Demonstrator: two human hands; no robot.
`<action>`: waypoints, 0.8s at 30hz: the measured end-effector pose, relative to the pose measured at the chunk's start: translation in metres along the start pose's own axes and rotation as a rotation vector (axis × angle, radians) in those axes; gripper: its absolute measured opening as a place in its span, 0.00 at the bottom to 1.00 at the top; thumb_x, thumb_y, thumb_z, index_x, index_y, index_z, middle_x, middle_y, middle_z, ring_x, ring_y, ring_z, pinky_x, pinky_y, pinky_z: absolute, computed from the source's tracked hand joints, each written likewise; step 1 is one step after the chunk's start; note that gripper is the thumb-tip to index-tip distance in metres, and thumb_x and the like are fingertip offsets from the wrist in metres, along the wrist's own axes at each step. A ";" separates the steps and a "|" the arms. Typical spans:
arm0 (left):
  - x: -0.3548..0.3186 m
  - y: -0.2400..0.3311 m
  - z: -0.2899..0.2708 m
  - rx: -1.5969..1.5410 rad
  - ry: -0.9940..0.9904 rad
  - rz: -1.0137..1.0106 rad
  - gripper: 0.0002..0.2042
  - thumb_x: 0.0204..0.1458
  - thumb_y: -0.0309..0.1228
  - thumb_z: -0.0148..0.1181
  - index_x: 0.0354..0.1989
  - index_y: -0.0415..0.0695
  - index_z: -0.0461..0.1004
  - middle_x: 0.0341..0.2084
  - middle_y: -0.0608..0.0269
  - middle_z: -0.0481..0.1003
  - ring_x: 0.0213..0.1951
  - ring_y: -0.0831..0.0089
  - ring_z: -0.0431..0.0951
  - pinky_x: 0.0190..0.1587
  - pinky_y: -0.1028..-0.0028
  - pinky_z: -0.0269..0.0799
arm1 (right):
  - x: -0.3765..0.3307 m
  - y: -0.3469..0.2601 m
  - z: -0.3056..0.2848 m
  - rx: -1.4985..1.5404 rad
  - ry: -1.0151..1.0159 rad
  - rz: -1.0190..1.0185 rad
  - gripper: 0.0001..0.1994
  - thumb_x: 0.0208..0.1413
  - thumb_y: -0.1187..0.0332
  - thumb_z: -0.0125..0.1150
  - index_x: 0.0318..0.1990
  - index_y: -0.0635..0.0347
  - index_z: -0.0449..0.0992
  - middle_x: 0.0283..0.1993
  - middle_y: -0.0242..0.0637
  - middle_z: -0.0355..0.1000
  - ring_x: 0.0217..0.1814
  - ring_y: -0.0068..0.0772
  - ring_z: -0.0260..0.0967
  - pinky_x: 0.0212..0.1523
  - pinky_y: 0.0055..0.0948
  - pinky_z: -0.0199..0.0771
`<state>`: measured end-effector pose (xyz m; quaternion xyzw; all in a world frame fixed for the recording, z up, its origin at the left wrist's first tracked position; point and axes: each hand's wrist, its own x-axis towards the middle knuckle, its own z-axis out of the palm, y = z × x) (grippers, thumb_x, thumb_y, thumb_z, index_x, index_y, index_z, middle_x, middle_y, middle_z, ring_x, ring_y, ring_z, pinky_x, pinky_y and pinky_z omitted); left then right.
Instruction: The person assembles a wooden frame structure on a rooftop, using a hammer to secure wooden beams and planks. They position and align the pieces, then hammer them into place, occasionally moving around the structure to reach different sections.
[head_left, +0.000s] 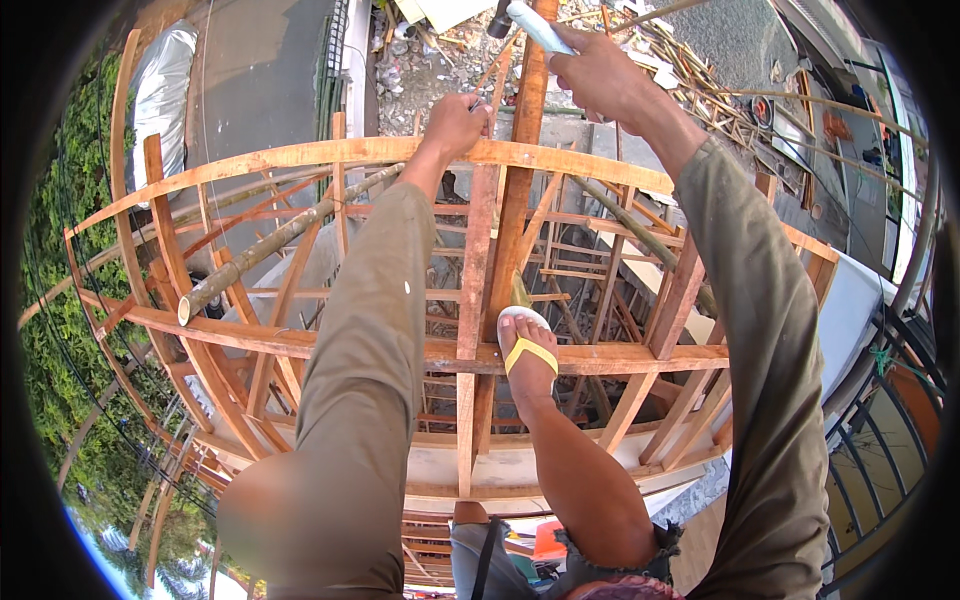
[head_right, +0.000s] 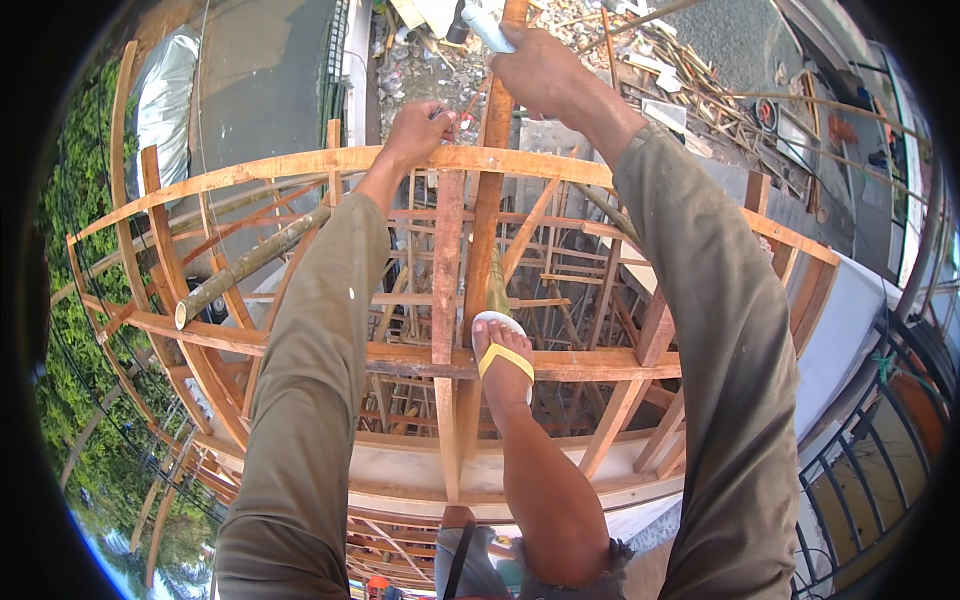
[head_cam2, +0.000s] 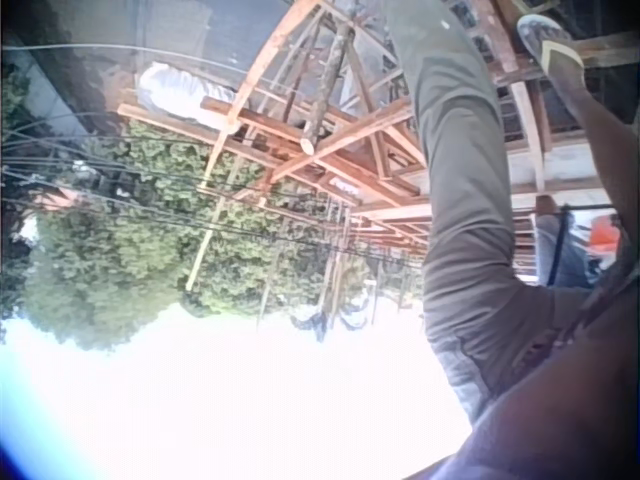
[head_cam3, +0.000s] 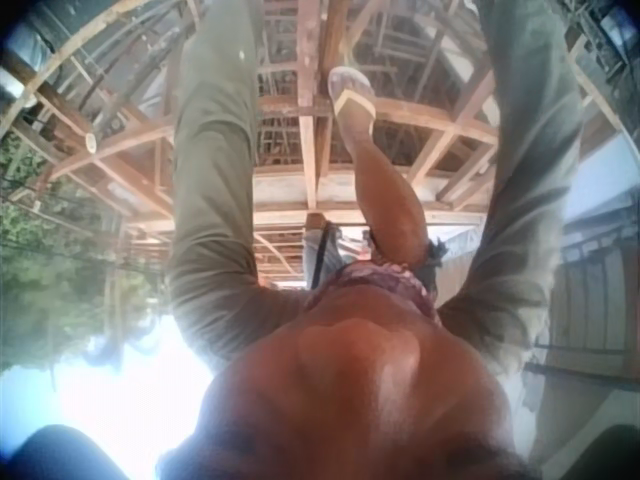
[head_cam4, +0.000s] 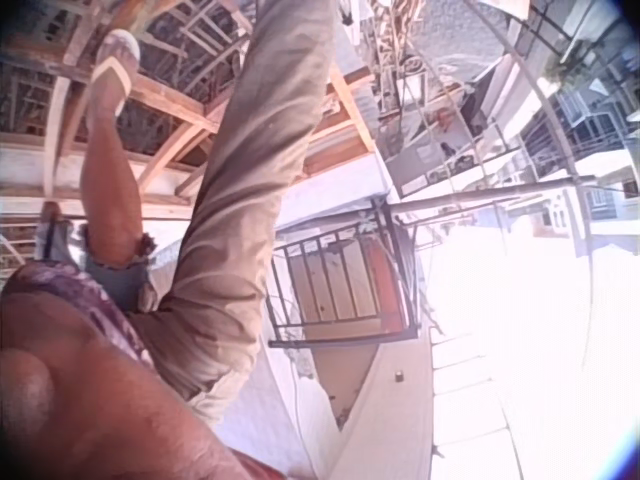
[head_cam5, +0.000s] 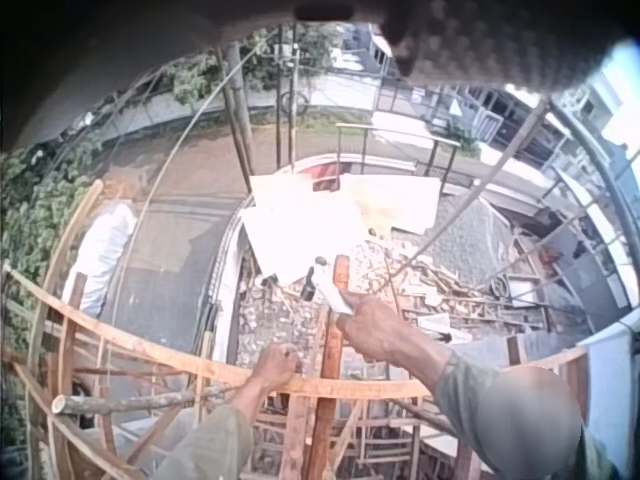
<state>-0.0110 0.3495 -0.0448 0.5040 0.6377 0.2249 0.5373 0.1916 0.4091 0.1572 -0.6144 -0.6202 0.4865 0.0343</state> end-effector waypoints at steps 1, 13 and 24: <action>0.000 -0.001 0.000 0.011 0.002 -0.005 0.12 0.60 0.34 0.60 0.34 0.36 0.82 0.22 0.56 0.81 0.28 0.66 0.82 0.37 0.66 0.76 | 0.001 -0.001 -0.001 -0.049 -0.130 0.032 0.28 0.67 0.63 0.51 0.74 0.53 0.59 0.29 0.31 0.67 0.22 0.19 0.62 0.19 0.24 0.64; -0.004 0.012 -0.002 0.167 -0.029 -0.029 0.11 0.60 0.31 0.61 0.31 0.35 0.81 0.25 0.59 0.81 0.27 0.75 0.81 0.34 0.72 0.76 | 0.007 -0.011 0.000 -0.213 -0.327 0.075 0.27 0.67 0.62 0.49 0.72 0.57 0.61 0.28 0.31 0.67 0.22 0.19 0.62 0.19 0.26 0.67; -0.006 0.018 -0.004 0.180 -0.020 -0.017 0.13 0.58 0.35 0.63 0.32 0.35 0.81 0.25 0.57 0.81 0.29 0.69 0.81 0.38 0.68 0.76 | 0.013 -0.010 -0.003 -0.339 -0.287 0.006 0.25 0.67 0.63 0.49 0.69 0.60 0.64 0.25 0.30 0.67 0.22 0.20 0.64 0.24 0.31 0.70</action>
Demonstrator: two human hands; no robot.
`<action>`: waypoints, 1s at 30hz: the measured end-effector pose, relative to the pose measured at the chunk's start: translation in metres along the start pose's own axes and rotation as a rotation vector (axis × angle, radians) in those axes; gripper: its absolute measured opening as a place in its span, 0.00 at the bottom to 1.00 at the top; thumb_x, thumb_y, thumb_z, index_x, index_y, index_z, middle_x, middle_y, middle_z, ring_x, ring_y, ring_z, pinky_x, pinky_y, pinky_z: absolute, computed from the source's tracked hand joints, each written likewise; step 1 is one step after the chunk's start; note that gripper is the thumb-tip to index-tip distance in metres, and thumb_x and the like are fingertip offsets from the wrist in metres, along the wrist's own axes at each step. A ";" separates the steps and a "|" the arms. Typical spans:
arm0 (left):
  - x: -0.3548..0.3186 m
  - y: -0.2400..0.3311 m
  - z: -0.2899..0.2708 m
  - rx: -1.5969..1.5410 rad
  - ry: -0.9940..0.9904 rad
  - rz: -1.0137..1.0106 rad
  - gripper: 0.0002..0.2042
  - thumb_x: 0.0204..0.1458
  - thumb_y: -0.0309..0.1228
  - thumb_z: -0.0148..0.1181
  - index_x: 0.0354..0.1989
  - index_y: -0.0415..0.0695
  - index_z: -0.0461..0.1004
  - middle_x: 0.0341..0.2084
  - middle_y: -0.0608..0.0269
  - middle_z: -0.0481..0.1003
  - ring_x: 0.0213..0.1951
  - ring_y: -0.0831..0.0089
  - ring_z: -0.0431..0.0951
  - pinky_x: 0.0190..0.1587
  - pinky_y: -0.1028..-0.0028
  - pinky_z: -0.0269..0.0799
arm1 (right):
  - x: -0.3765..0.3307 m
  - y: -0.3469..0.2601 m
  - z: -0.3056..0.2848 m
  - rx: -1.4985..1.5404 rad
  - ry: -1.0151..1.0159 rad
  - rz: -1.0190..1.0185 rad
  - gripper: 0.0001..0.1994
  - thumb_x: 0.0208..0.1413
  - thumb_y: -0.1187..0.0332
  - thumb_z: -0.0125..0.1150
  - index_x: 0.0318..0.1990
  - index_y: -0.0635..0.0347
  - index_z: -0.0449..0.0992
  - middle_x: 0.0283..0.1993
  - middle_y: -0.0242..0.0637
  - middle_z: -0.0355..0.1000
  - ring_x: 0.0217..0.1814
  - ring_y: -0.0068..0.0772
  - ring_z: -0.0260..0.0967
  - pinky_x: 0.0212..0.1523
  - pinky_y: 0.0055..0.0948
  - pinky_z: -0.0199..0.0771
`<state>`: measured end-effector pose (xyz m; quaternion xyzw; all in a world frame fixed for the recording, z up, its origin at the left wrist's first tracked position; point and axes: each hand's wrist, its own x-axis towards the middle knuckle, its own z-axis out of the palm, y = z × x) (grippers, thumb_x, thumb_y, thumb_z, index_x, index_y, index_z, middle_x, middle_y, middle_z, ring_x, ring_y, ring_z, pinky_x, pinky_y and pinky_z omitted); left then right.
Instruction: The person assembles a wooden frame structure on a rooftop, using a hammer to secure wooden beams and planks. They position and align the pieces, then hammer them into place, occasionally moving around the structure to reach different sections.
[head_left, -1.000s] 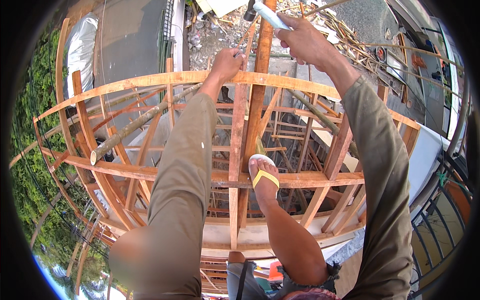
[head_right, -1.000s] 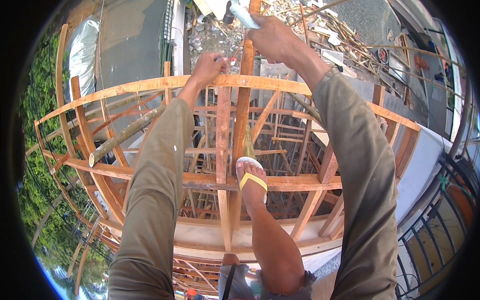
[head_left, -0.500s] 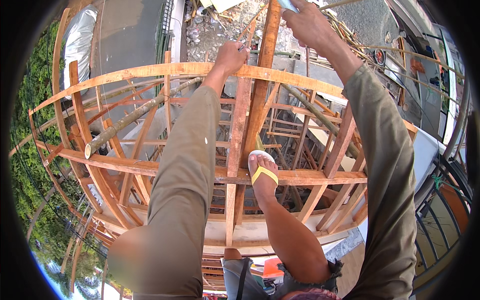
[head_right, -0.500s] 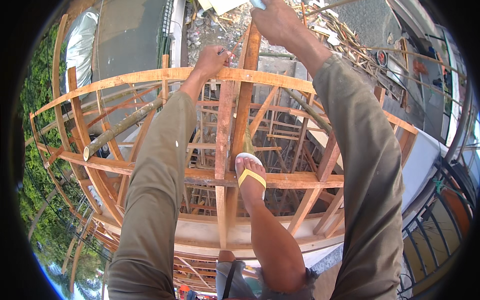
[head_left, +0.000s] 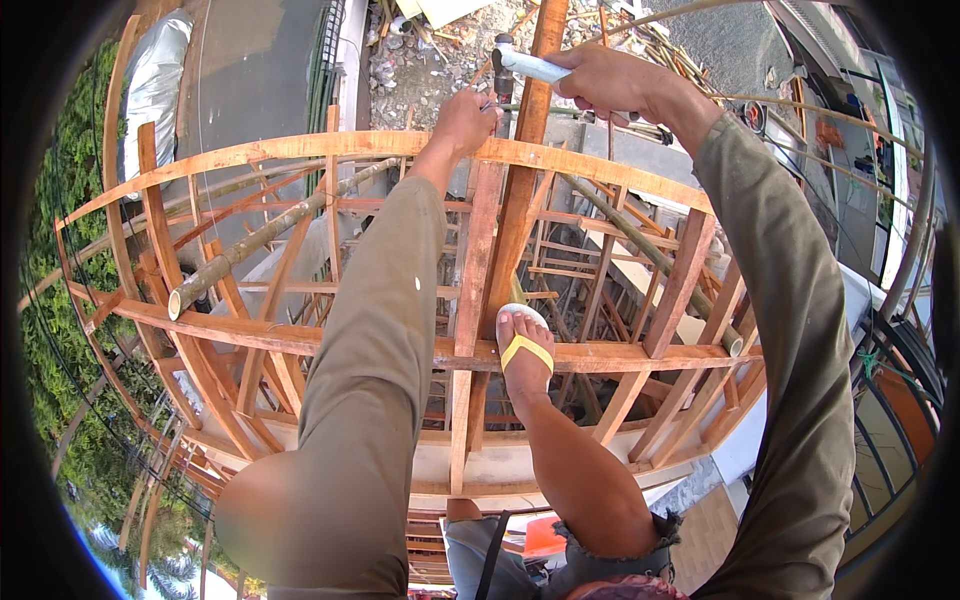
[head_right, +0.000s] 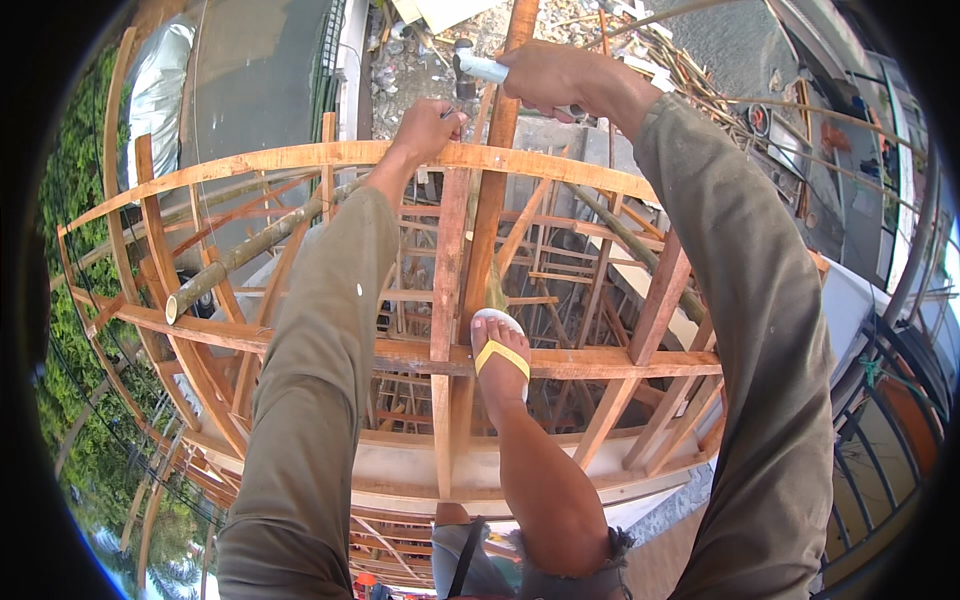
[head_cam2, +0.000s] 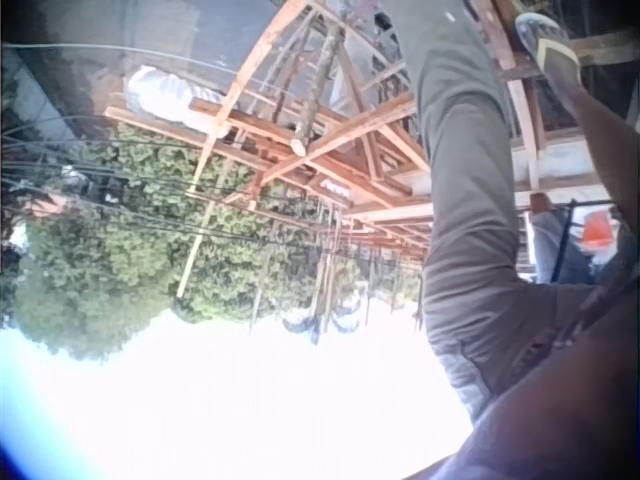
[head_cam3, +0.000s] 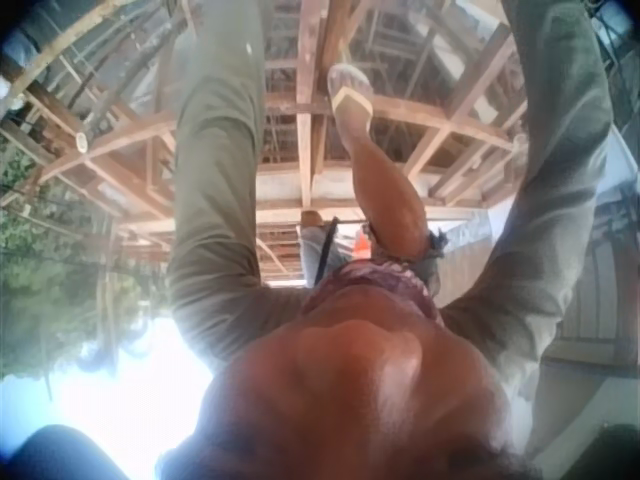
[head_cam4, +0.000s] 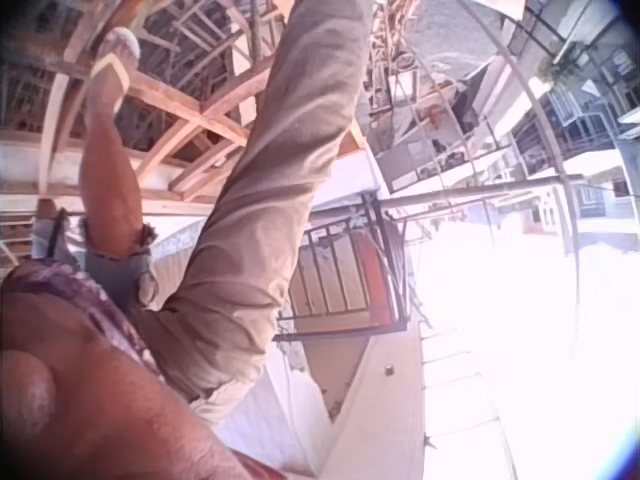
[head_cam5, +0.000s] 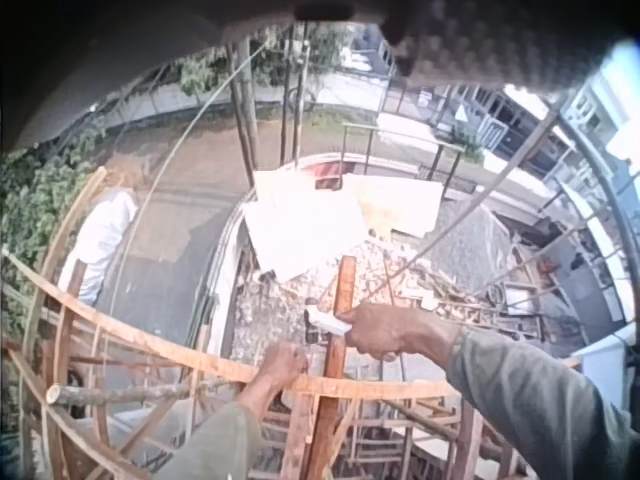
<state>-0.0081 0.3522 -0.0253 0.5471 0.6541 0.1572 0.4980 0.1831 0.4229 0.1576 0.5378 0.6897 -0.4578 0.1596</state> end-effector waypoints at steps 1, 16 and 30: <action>-0.004 0.003 -0.003 0.069 0.005 0.010 0.14 0.58 0.37 0.63 0.33 0.35 0.82 0.27 0.55 0.82 0.31 0.66 0.82 0.39 0.67 0.77 | 0.000 -0.001 -0.003 -0.018 0.061 -0.041 0.24 0.67 0.63 0.49 0.69 0.59 0.65 0.26 0.30 0.66 0.23 0.18 0.63 0.23 0.28 0.69; -0.073 -0.023 -0.107 0.801 -0.116 0.012 0.27 0.44 0.40 0.75 0.51 0.44 0.74 0.45 0.49 0.80 0.51 0.50 0.78 0.52 0.54 0.74 | -0.005 0.000 -0.004 0.262 -0.019 0.061 0.25 0.67 0.64 0.48 0.70 0.61 0.60 0.31 0.34 0.64 0.25 0.22 0.61 0.21 0.30 0.66; -0.068 -0.030 -0.107 0.740 -0.076 -0.043 0.21 0.45 0.37 0.73 0.46 0.43 0.75 0.39 0.49 0.81 0.47 0.50 0.80 0.50 0.55 0.75 | -0.001 0.002 -0.022 0.331 0.083 0.005 0.29 0.70 0.62 0.47 0.76 0.55 0.52 0.29 0.29 0.61 0.22 0.18 0.58 0.19 0.23 0.64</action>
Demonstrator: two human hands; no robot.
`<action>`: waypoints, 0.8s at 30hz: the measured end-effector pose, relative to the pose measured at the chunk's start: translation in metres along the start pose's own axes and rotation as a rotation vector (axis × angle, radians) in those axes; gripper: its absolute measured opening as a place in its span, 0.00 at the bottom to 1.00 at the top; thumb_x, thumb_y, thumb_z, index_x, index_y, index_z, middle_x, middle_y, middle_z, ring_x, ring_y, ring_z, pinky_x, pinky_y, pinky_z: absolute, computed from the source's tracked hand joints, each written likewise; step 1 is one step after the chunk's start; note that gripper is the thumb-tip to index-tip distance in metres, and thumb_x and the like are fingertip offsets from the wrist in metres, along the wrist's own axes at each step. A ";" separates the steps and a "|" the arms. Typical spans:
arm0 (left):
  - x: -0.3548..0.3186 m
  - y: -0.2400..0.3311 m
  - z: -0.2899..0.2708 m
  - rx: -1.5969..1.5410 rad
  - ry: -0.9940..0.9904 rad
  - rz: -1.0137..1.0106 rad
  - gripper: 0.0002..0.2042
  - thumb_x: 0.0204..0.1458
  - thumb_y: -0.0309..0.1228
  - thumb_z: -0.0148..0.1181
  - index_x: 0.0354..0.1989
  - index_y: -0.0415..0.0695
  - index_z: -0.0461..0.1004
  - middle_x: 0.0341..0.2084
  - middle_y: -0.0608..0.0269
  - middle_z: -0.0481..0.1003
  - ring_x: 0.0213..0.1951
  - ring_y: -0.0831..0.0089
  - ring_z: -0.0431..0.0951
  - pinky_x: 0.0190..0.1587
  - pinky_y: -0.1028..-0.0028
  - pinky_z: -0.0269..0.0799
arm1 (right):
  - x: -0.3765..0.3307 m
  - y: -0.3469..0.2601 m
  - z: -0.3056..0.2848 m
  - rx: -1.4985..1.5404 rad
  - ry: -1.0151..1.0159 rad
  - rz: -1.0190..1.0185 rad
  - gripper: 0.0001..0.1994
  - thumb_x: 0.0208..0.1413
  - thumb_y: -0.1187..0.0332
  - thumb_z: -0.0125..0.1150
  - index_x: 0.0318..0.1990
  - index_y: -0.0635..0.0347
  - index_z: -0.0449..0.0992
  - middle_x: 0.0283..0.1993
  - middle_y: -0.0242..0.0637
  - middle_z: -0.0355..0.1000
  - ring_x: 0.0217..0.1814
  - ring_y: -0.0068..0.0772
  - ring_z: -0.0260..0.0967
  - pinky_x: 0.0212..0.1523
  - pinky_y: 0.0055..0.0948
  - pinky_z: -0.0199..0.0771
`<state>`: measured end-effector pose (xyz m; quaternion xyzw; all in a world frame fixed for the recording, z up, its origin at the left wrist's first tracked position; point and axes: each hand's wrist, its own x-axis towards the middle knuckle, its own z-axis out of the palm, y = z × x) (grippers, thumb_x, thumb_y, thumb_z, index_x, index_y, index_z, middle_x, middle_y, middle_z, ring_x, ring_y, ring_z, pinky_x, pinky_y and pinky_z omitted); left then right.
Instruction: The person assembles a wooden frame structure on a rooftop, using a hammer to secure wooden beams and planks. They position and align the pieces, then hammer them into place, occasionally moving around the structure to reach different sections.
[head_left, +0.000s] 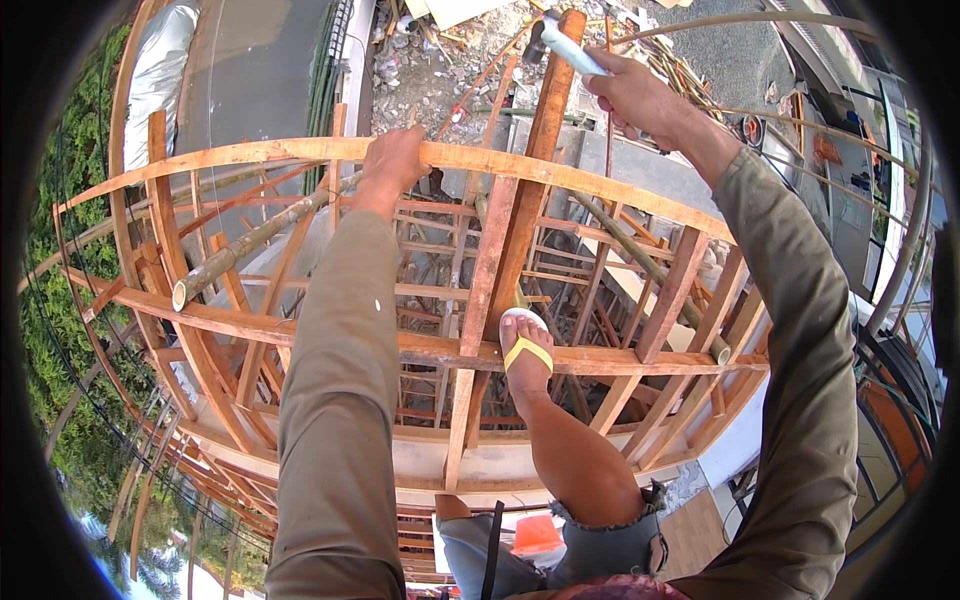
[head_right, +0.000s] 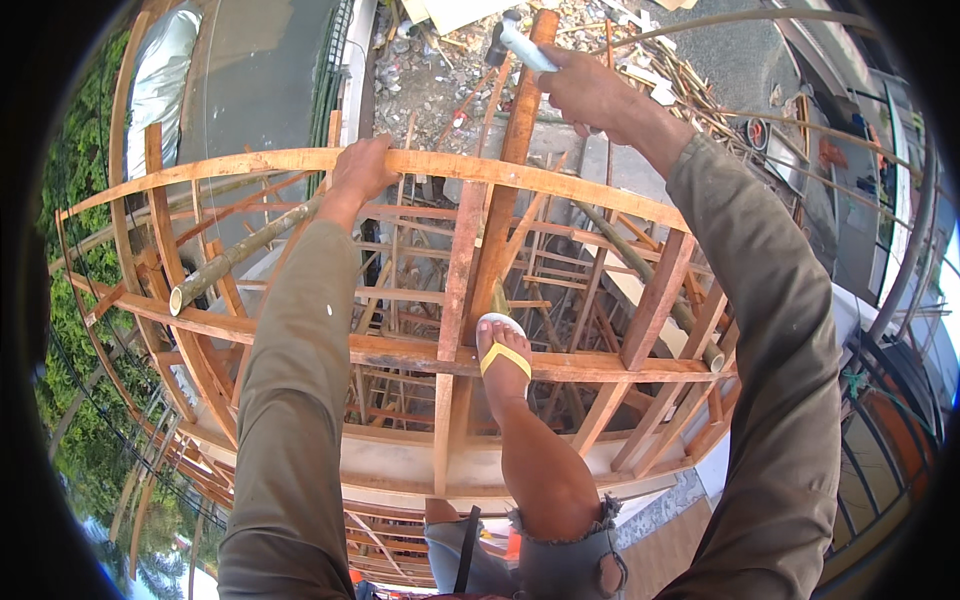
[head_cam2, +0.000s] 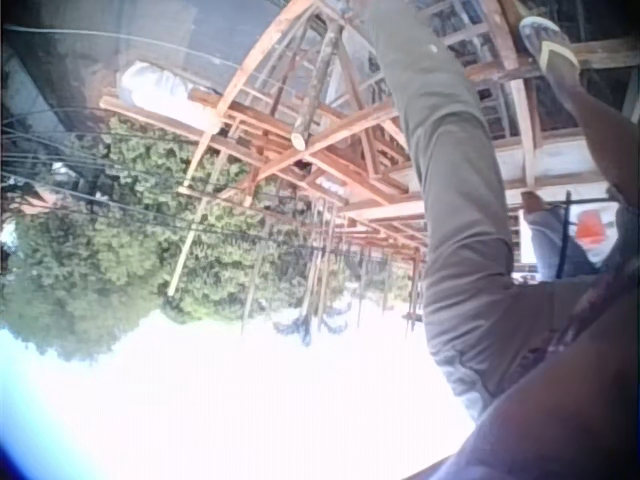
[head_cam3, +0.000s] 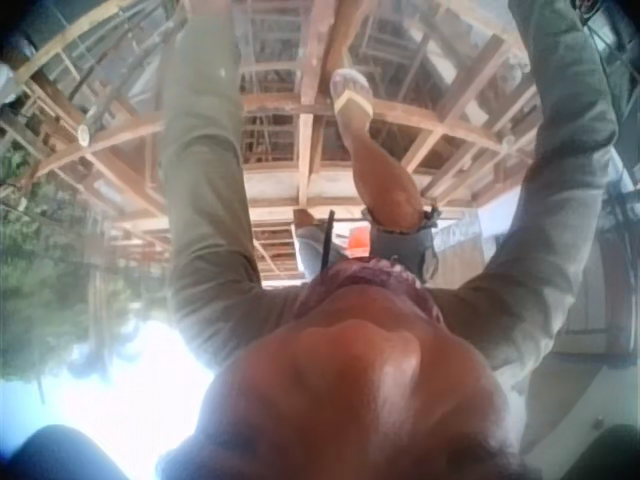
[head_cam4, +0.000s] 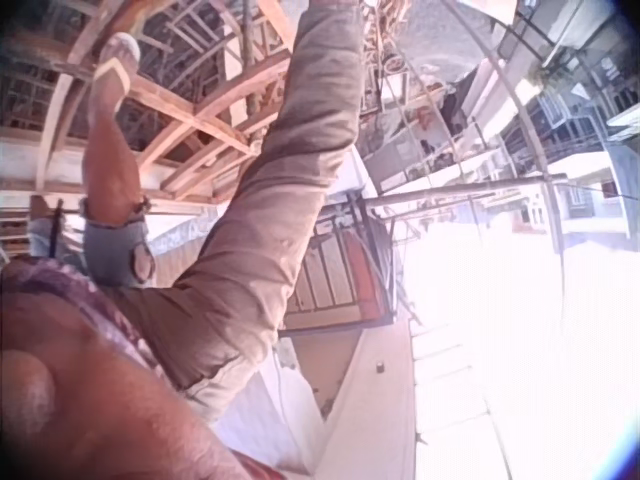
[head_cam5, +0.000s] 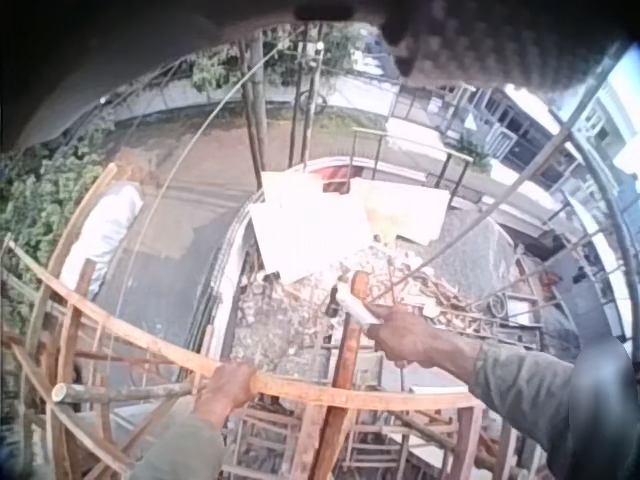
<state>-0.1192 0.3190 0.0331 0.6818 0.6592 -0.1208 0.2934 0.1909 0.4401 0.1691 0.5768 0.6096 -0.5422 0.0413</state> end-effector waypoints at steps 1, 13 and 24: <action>-0.001 0.000 0.001 0.006 0.024 -0.001 0.20 0.45 0.36 0.73 0.46 0.43 0.75 0.39 0.49 0.81 0.47 0.50 0.80 0.50 0.55 0.76 | 0.007 -0.012 -0.019 0.027 0.144 -0.045 0.26 0.71 0.62 0.47 0.73 0.56 0.56 0.30 0.30 0.61 0.22 0.18 0.57 0.19 0.22 0.63; -0.001 0.003 -0.004 -0.040 -0.025 -0.044 0.19 0.46 0.33 0.72 0.46 0.42 0.75 0.41 0.48 0.80 0.48 0.48 0.79 0.52 0.54 0.75 | -0.012 -0.045 -0.003 -0.004 -0.076 0.068 0.29 0.68 0.63 0.48 0.75 0.52 0.54 0.28 0.28 0.62 0.21 0.16 0.59 0.17 0.21 0.63; 0.002 0.000 -0.002 -0.042 0.014 -0.038 0.17 0.46 0.31 0.71 0.44 0.41 0.76 0.41 0.50 0.81 0.48 0.50 0.80 0.50 0.56 0.77 | 0.003 -0.002 0.014 0.118 -0.266 0.256 0.31 0.69 0.64 0.48 0.77 0.53 0.49 0.26 0.29 0.60 0.21 0.18 0.59 0.16 0.23 0.64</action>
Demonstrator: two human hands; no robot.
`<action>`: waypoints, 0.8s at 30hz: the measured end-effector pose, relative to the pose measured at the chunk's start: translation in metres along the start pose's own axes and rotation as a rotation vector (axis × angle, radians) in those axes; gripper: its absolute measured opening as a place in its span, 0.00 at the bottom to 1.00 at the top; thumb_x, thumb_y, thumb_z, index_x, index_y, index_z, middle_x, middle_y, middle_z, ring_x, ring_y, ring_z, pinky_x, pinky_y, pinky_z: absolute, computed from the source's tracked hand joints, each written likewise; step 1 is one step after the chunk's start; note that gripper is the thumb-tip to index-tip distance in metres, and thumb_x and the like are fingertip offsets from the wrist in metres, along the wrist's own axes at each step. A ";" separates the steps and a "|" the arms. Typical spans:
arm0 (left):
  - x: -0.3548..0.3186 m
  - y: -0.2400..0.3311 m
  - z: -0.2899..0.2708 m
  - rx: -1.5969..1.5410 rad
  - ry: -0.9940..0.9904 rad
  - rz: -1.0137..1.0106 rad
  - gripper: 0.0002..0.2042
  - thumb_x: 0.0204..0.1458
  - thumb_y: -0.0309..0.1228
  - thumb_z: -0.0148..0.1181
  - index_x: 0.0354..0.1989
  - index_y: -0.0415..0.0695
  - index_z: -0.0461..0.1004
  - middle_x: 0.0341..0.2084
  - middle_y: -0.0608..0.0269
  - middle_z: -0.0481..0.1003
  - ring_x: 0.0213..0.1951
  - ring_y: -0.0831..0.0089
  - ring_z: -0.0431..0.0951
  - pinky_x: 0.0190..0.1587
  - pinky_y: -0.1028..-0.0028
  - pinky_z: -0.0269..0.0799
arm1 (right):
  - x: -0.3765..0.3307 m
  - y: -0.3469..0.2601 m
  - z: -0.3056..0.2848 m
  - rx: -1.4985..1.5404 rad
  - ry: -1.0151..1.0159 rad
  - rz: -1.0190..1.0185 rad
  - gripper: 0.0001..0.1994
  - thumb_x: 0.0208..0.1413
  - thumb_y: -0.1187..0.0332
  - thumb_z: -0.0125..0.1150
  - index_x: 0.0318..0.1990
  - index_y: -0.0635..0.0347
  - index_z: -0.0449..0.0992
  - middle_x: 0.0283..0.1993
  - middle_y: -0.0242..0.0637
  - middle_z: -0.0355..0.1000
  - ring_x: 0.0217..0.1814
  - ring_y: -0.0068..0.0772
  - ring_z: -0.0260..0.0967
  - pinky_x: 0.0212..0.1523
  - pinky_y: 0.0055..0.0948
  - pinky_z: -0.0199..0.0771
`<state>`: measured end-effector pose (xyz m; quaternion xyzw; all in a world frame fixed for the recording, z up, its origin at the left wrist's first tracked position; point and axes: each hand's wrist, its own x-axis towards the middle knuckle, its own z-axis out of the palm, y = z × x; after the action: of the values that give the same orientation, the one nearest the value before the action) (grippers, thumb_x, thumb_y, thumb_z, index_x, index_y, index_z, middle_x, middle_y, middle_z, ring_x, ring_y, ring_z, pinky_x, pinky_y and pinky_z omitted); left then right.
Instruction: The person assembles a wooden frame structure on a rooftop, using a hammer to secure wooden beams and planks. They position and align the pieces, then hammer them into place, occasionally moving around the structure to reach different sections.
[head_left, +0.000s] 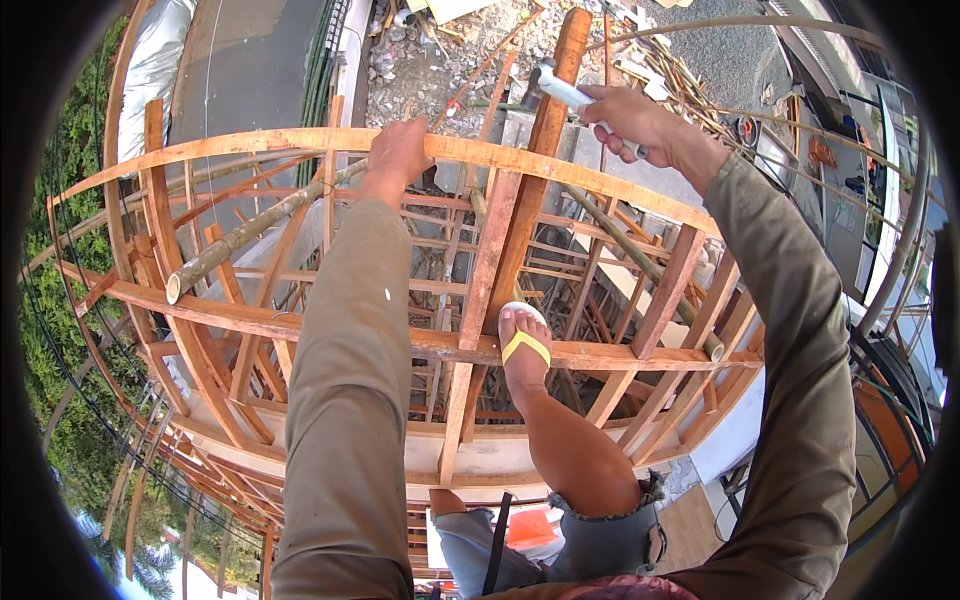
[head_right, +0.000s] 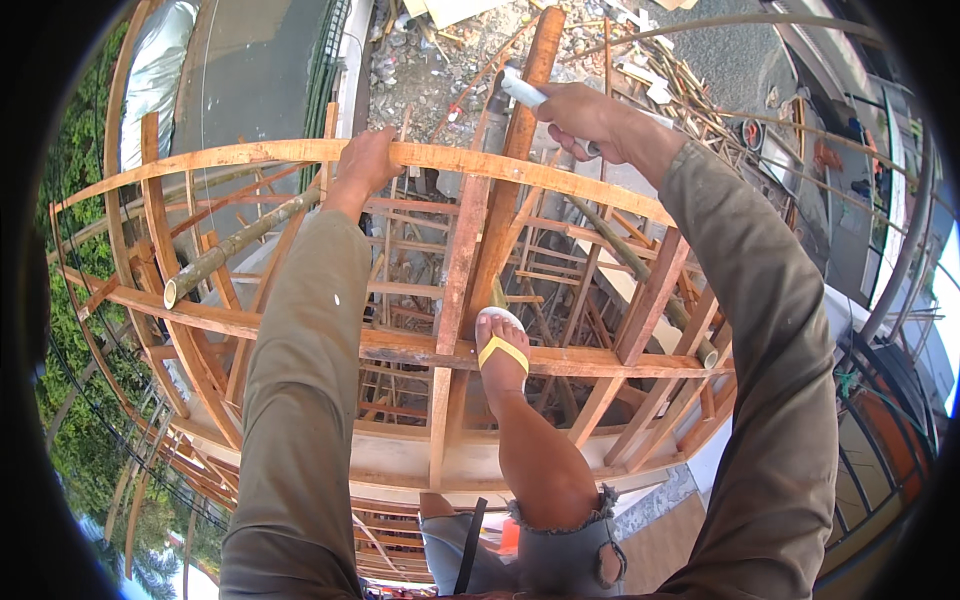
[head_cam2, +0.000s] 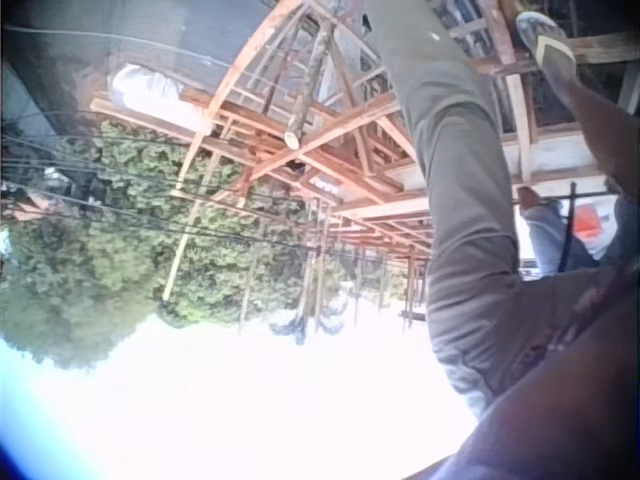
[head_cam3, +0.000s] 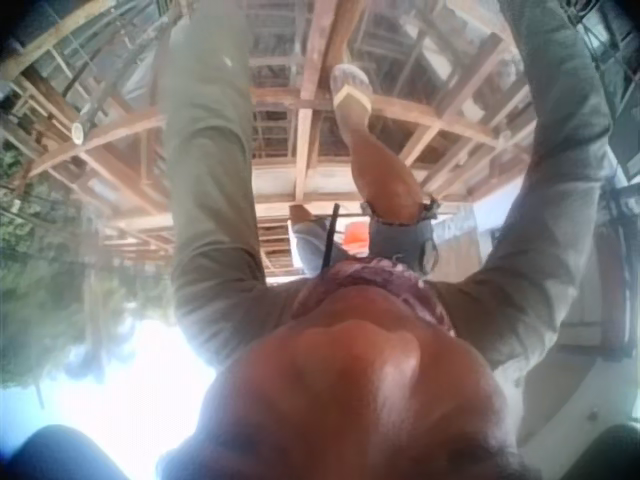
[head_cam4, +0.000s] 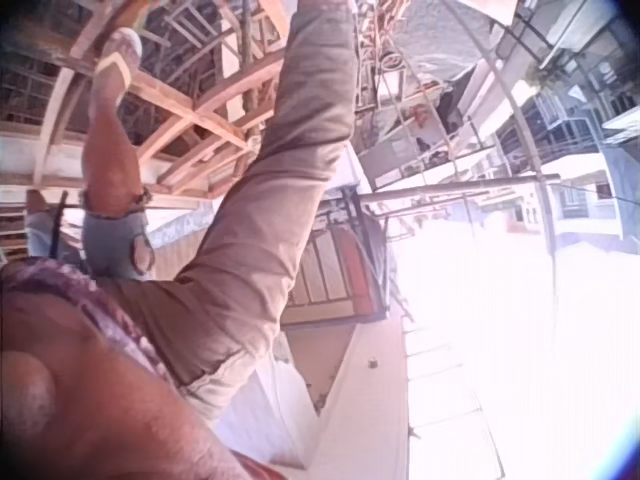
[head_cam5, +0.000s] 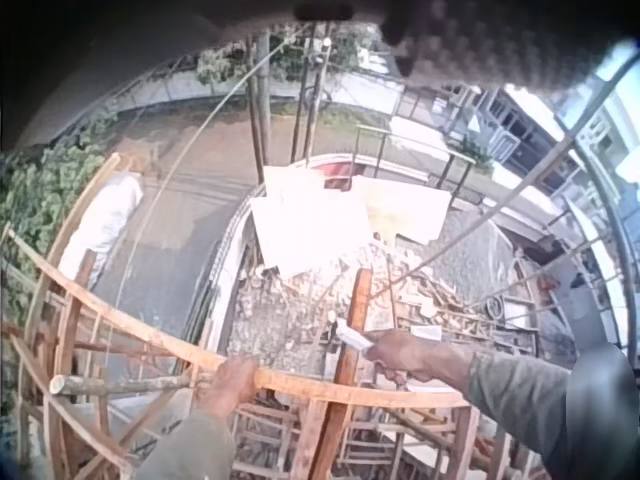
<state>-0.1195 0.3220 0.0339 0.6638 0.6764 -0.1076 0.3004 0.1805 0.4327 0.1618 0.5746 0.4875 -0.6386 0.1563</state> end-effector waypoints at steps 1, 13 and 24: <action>0.000 0.000 0.001 -0.007 -0.035 0.003 0.17 0.46 0.31 0.71 0.44 0.41 0.76 0.41 0.50 0.81 0.48 0.50 0.80 0.50 0.56 0.77 | -0.008 -0.010 -0.010 -0.054 0.140 -0.109 0.31 0.69 0.63 0.47 0.77 0.53 0.49 0.26 0.28 0.59 0.22 0.17 0.58 0.16 0.22 0.62; -0.003 -0.003 0.006 -0.024 0.047 0.033 0.18 0.45 0.32 0.73 0.44 0.42 0.76 0.40 0.48 0.81 0.48 0.50 0.80 0.50 0.56 0.77 | 0.000 -0.006 0.002 -0.097 0.109 -0.090 0.24 0.70 0.62 0.49 0.69 0.60 0.62 0.28 0.31 0.65 0.22 0.20 0.61 0.19 0.31 0.69; 0.002 -0.007 0.006 -0.022 0.017 0.030 0.22 0.44 0.33 0.74 0.48 0.43 0.76 0.42 0.47 0.80 0.49 0.49 0.79 0.52 0.55 0.75 | -0.020 -0.012 0.014 -0.213 -0.133 0.099 0.28 0.70 0.62 0.44 0.75 0.55 0.53 0.28 0.31 0.62 0.23 0.20 0.60 0.20 0.29 0.65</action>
<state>-0.1242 0.3199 0.0267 0.6714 0.6701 -0.0902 0.3036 0.1696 0.4199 0.1831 0.5347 0.5121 -0.6113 0.2796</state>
